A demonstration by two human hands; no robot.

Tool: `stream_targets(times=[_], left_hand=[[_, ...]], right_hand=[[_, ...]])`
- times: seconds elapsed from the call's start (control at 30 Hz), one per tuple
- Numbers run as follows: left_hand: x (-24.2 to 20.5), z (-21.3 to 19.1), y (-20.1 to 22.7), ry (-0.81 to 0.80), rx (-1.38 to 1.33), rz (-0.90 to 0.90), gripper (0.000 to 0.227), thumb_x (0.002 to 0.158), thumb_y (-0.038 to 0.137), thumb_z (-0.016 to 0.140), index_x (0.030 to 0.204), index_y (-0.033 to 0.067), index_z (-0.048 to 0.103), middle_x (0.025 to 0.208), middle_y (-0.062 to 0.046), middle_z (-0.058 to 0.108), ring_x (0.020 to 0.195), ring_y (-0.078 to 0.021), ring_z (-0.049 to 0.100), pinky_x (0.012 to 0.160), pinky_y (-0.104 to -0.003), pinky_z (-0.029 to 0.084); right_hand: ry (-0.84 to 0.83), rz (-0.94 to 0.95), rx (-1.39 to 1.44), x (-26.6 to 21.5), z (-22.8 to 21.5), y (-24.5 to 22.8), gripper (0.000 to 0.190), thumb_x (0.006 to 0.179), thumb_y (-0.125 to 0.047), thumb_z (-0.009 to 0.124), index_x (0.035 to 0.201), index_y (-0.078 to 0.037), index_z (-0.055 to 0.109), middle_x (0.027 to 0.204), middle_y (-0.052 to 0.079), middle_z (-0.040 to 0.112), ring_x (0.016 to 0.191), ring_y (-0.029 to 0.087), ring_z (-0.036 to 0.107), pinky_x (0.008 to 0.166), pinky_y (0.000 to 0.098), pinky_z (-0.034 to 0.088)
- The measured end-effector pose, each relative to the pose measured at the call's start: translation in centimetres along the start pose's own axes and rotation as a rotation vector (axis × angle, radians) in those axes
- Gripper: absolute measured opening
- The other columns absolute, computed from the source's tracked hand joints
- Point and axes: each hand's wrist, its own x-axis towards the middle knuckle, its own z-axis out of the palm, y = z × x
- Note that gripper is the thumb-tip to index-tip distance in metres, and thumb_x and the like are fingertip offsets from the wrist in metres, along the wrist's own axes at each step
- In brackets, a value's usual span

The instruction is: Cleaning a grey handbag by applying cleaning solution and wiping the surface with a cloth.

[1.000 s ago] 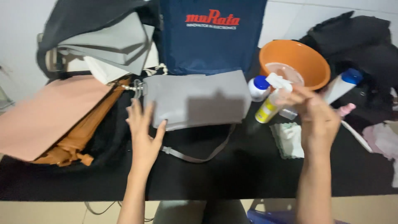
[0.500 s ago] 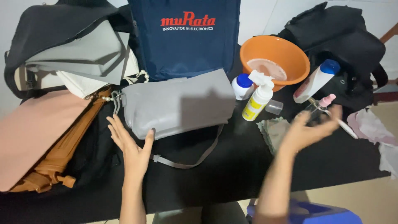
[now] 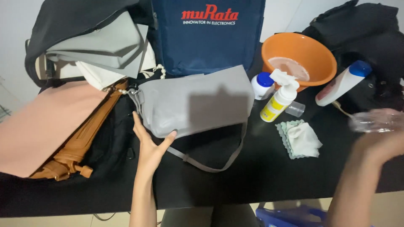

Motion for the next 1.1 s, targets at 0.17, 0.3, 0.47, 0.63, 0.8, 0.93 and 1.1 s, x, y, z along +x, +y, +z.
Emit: stream_targets(times=[0.17, 0.3, 0.47, 0.63, 0.8, 0.93, 1.1], left_hand=[[-0.3, 0.0, 0.4, 0.021, -0.057, -0.02, 0.132, 0.068, 0.035, 0.084, 0.162, 0.0179, -0.007, 0.174, -0.006, -0.003, 0.16, -0.0212, 0.007, 0.125, -0.041, 0.014], [0.0, -0.3, -0.9, 0.052, -0.093, 0.0, 0.123, 0.068, 0.03, 0.085, 0.162, 0.0163, 0.006, 0.172, -0.007, 0.01, 0.158, -0.0229, 0.015, 0.125, -0.041, 0.02], [1.3, 0.0, -3.1, 0.146, -0.201, 0.127, 0.098, 0.074, 0.022, 0.082, 0.153, 0.0088, 0.025, 0.159, -0.013, 0.037, 0.147, -0.0243, 0.04, 0.12, -0.037, 0.034], [1.4, 0.0, -3.8, 0.164, -0.226, 0.093, 0.094, 0.074, 0.021, 0.082, 0.15, 0.0092, 0.028, 0.159, -0.012, 0.039, 0.145, -0.0227, 0.042, 0.12, -0.036, 0.034], [2.3, 0.0, -5.1, 0.154, -0.263, 0.16, 0.088, 0.076, 0.016, 0.082, 0.145, 0.0064, 0.028, 0.16, -0.015, 0.035, 0.147, -0.021, 0.038, 0.121, -0.034, 0.03], [2.9, 0.0, -6.9, 0.156, -0.351, 0.253, 0.073, 0.074, 0.001, 0.086, 0.132, 0.0057, 0.043, 0.127, -0.011, 0.061, 0.116, -0.0175, 0.059, 0.105, -0.035, 0.047], [2.1, 0.2, -5.1, 0.121, -0.332, 0.153, 0.065, 0.069, -0.006, 0.09, 0.126, 0.0031, 0.06, 0.109, -0.011, 0.073, 0.104, -0.0154, 0.065, 0.094, -0.037, 0.055]], right_hand=[[-0.704, 0.713, 0.047, -32.8, 11.0, -18.9, 0.041, 0.107, -0.039, 0.042, 0.133, -0.009, 0.05, 0.065, 0.004, 0.052, 0.042, 0.015, 0.051, 0.032, 0.0323, 0.048], [-0.427, -0.024, -0.289, -28.0, 9.4, -11.0, 0.043, 0.111, -0.026, 0.05, 0.149, -0.009, 0.038, 0.13, 0.01, 0.054, 0.115, 0.017, 0.057, 0.099, 0.0278, 0.049], [-0.765, 0.662, -0.019, -36.7, 9.1, -15.1, 0.045, 0.101, -0.045, 0.041, 0.127, -0.008, 0.043, 0.073, 0.014, 0.061, 0.039, 0.027, 0.06, 0.036, 0.0393, 0.053], [-0.563, 0.352, 0.157, -28.8, 11.4, -14.1, 0.028, 0.106, -0.036, 0.049, 0.119, -0.011, 0.045, 0.088, 0.009, 0.061, 0.062, 0.017, 0.061, 0.056, 0.0316, 0.054], [-0.68, 0.502, -0.105, -32.6, 11.3, -12.6, 0.048, 0.105, -0.046, 0.035, 0.132, -0.007, 0.038, 0.072, 0.011, 0.056, 0.055, 0.024, 0.061, 0.054, 0.039, 0.056], [-0.846, 0.179, 0.06, -30.7, 9.0, -8.0, 0.043, 0.106, -0.018, 0.047, 0.145, -0.008, 0.032, 0.094, 0.017, 0.065, 0.066, 0.028, 0.072, 0.066, 0.0377, 0.059], [-0.881, 0.162, 0.125, -28.9, 8.2, -7.4, 0.053, 0.102, -0.015, 0.053, 0.151, -0.007, 0.032, 0.099, 0.022, 0.067, 0.073, 0.032, 0.075, 0.074, 0.0439, 0.062]])
